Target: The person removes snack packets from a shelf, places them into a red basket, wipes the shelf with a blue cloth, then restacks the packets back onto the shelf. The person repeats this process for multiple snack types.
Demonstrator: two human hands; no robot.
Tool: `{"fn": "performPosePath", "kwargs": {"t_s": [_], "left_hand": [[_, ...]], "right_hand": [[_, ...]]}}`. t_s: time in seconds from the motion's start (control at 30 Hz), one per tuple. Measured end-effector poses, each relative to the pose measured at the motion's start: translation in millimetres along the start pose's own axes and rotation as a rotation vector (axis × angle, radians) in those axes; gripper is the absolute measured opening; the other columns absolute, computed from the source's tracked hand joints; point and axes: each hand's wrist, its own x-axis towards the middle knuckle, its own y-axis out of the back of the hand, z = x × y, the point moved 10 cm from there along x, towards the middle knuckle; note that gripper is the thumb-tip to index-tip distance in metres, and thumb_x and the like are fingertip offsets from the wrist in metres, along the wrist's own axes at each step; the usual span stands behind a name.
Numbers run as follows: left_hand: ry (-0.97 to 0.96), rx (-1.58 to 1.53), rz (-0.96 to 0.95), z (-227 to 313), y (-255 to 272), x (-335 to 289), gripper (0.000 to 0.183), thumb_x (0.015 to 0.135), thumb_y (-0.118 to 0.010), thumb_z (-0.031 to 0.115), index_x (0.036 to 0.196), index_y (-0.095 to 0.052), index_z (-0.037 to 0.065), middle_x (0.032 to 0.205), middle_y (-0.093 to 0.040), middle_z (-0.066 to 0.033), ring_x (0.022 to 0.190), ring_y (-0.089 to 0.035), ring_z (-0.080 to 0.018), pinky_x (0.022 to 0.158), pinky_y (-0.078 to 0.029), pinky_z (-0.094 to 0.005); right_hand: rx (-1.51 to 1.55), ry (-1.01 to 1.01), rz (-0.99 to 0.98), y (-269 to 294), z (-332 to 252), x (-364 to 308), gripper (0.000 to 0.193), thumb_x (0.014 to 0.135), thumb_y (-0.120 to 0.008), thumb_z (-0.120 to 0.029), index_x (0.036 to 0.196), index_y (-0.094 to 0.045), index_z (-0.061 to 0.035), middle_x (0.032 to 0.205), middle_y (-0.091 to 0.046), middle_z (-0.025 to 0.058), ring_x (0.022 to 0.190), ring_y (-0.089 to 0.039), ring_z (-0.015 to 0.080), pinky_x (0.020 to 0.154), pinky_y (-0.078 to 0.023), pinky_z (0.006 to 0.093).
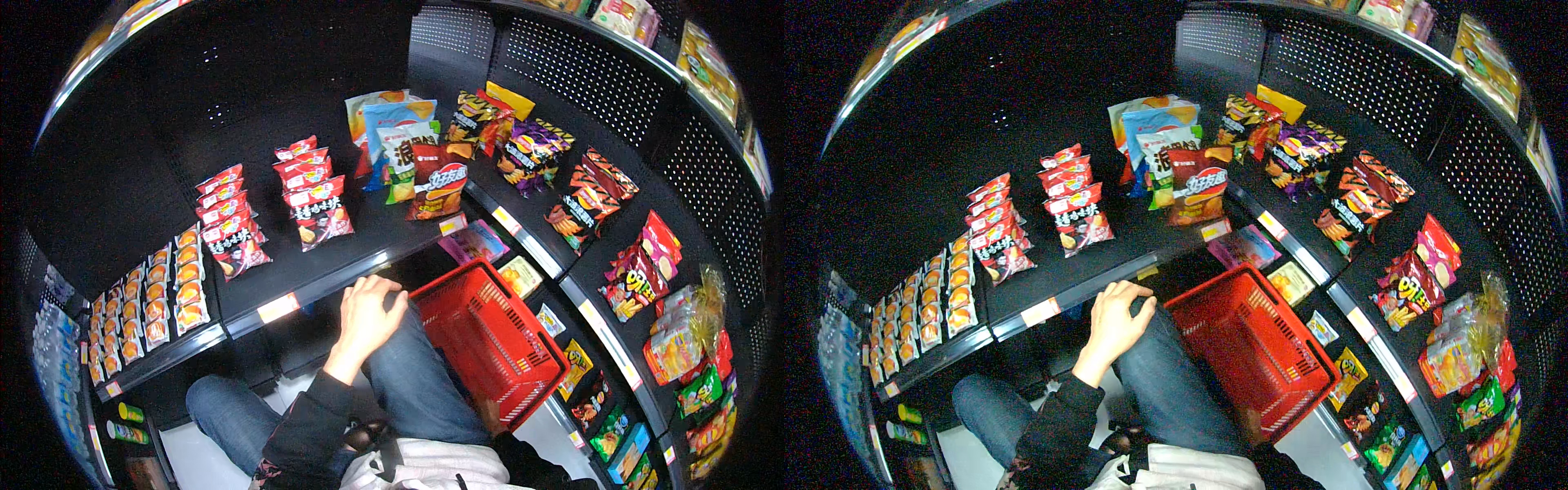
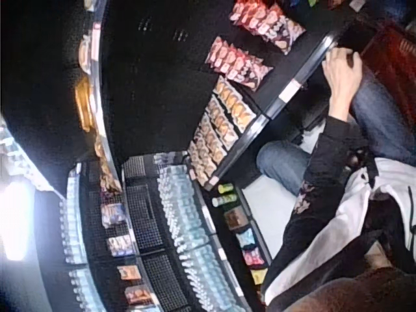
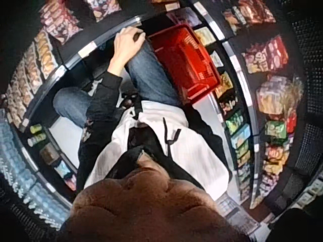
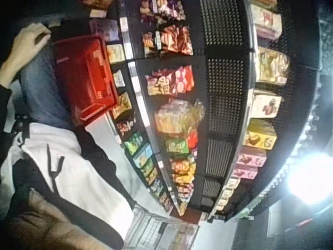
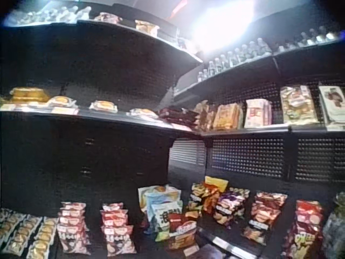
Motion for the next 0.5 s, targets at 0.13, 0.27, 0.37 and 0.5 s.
{"fn": "performPosePath", "kwargs": {"t_s": [0.13, 0.27, 0.37, 0.5], "left_hand": [[0.001, 0.006, -0.01, 1, -1, 3, 0.024, 0.092, -0.074, 0.029, 0.103, -0.08, 0.008, 0.107, -0.074, -0.0105, 0.106, -0.067, -0.0303, 0.092, -0.05, -0.0433], [0.009, -0.004, -0.029, 2, -4, 4, 0.022, 0.094, -0.073, 0.027, 0.104, -0.079, 0.008, 0.108, -0.073, -0.009, 0.107, -0.066, -0.0303, 0.096, -0.05, -0.0431], [-0.01, 0.009, -0.03, 9, -9, 7, 0.025, 0.093, -0.073, 0.029, 0.105, -0.079, 0.008, 0.108, -0.074, -0.0104, 0.107, -0.067, -0.0294, 0.091, -0.05, -0.0431], [0.002, 0.04, -0.053, 13, -24, 14, 0.022, 0.093, -0.073, 0.028, 0.104, -0.079, 0.009, 0.108, -0.073, -0.009, 0.107, -0.066, -0.0315, 0.095, -0.051, -0.0435]], "right_hand": [[-0.149, -0.017, -0.036, 23, -55, 1, 0.041, 0.104, -0.061, -0.045, 0.123, -0.07, -0.0105, 0.101, -0.076, 0.0211, 0.089, -0.073, 0.0442, 0.072, -0.054, 0.0576], [-0.12, 0.076, 0.014, 26, -69, -1, 0.039, 0.101, -0.065, -0.044, 0.117, -0.07, -0.009, 0.097, -0.076, 0.021, 0.087, -0.073, 0.0446, 0.069, -0.053, 0.0585], [-0.2, 0.063, 0.005, 7, -48, 5, 0.037, 0.102, -0.064, -0.043, 0.117, -0.07, -0.0093, 0.1, -0.075, 0.0219, 0.088, -0.073, 0.0443, 0.072, -0.053, 0.0596], [-0.179, 0.049, 0.028, -16, -21, 6, 0.041, 0.104, -0.059, -0.045, 0.121, -0.07, -0.0091, 0.111, -0.074, 0.0225, 0.102, -0.072, 0.0426, 0.081, -0.053, 0.0587]]}}
